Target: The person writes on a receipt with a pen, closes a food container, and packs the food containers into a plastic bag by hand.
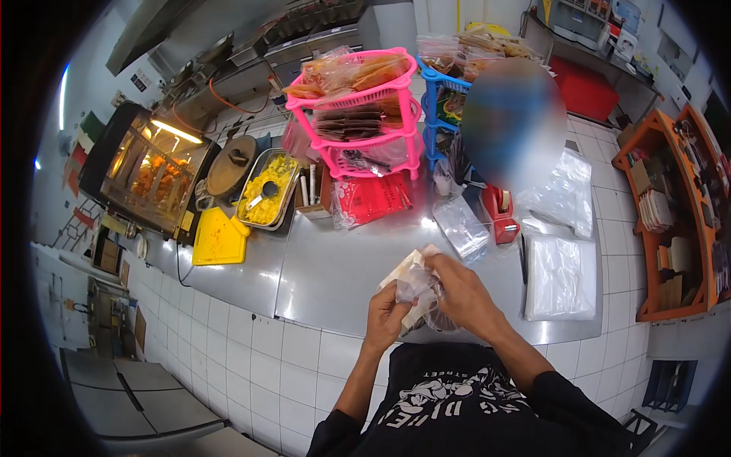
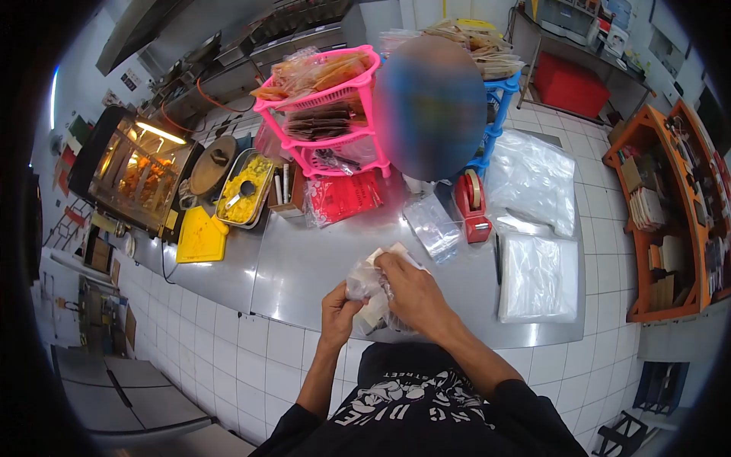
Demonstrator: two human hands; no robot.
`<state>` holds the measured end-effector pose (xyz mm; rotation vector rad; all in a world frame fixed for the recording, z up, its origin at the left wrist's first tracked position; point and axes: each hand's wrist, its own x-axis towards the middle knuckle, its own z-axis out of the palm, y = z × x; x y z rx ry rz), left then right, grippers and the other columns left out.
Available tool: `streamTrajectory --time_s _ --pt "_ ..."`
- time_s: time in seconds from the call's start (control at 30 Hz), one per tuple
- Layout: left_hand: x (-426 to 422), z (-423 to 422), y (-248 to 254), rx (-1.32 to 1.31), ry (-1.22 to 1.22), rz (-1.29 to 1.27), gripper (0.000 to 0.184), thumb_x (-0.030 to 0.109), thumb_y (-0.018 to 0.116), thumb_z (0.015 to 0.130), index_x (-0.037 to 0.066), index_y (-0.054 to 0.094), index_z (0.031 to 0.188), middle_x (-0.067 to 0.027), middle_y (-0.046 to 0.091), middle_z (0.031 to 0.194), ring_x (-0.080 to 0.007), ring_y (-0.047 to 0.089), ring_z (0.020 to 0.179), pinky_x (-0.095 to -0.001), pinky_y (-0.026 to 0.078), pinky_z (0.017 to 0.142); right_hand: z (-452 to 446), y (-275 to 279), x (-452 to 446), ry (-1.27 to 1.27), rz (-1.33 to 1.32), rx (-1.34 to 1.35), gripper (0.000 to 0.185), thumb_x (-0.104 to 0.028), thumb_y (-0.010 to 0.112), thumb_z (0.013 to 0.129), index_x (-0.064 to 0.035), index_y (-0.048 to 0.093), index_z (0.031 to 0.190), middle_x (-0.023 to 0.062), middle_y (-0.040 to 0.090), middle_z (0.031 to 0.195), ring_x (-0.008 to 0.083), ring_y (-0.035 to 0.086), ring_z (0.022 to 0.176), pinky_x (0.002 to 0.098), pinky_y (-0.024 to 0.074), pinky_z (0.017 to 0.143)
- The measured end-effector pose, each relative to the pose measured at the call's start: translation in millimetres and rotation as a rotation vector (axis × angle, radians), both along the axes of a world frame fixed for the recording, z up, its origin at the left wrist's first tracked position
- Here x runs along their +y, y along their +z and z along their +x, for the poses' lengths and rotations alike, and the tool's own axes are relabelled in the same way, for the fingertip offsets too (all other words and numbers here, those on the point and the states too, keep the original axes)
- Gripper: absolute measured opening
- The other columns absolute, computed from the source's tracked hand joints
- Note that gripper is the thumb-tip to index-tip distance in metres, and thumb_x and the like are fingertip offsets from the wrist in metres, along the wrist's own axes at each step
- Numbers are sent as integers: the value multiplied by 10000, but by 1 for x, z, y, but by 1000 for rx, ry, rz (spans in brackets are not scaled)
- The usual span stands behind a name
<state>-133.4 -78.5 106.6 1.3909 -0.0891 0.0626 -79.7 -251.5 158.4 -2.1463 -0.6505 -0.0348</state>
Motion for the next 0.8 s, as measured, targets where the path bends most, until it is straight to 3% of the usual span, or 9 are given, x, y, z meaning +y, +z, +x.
streamTrajectory --time_s 0.1,0.2,0.3,0.4,0.5,0.63,0.7,0.8 --pt "15 4 7 148 -332 24 176 90 581 891 -23 650 1006 -17 598 831 -112 550 823 -256 423 761 3 3 -9 49 -105 -2 351 11 627 767 -58 493 1083 186 664 916 402 643 828 445 501 682" --pt "5 11 30 234 -347 227 133 67 591 871 -8 672 945 -32 638 878 -103 555 803 -267 432 763 4 8 -13 74 -163 76 386 -36 651 774 -82 495 1124 180 669 944 393 644 854 447 503 705" --pt "5 15 34 380 -311 43 139 98 605 891 -17 671 934 -87 671 957 -124 570 788 -279 451 759 8 17 -19 122 -134 185 448 -14 624 778 -90 489 1199 175 650 1009 378 636 918 445 508 748" --pt "-7 13 27 175 -198 -177 193 147 585 921 -24 657 973 -139 682 1012 -138 572 729 -270 466 709 13 23 -28 159 -61 82 525 31 610 776 -87 470 1268 167 620 1053 360 622 976 432 508 789" --pt "-5 16 25 230 -238 -387 254 145 562 923 -29 601 1104 -167 662 1092 -139 562 698 -263 466 662 18 30 -44 166 -68 53 582 57 624 761 -83 455 1301 160 584 1074 355 609 999 420 503 818" --pt "-13 18 36 344 -275 -352 398 168 568 902 -25 495 1242 -135 618 1144 -133 552 697 -267 464 646 16 61 -46 95 15 284 503 -2 674 775 -63 518 1249 152 583 1064 321 622 952 409 501 800" --pt "-21 17 27 304 -353 -377 464 147 612 869 -23 462 1273 -109 600 1141 -128 553 703 -259 467 637 10 71 -42 82 11 251 510 10 660 770 -51 495 1248 165 571 1071 342 621 929 423 503 786" --pt "-40 14 32 140 -301 -127 475 35 652 820 0 477 1260 -78 592 1126 -102 547 706 -255 458 634 0 69 -32 51 -87 100 529 32 632 746 -27 433 1233 196 540 1049 390 619 880 444 515 733"
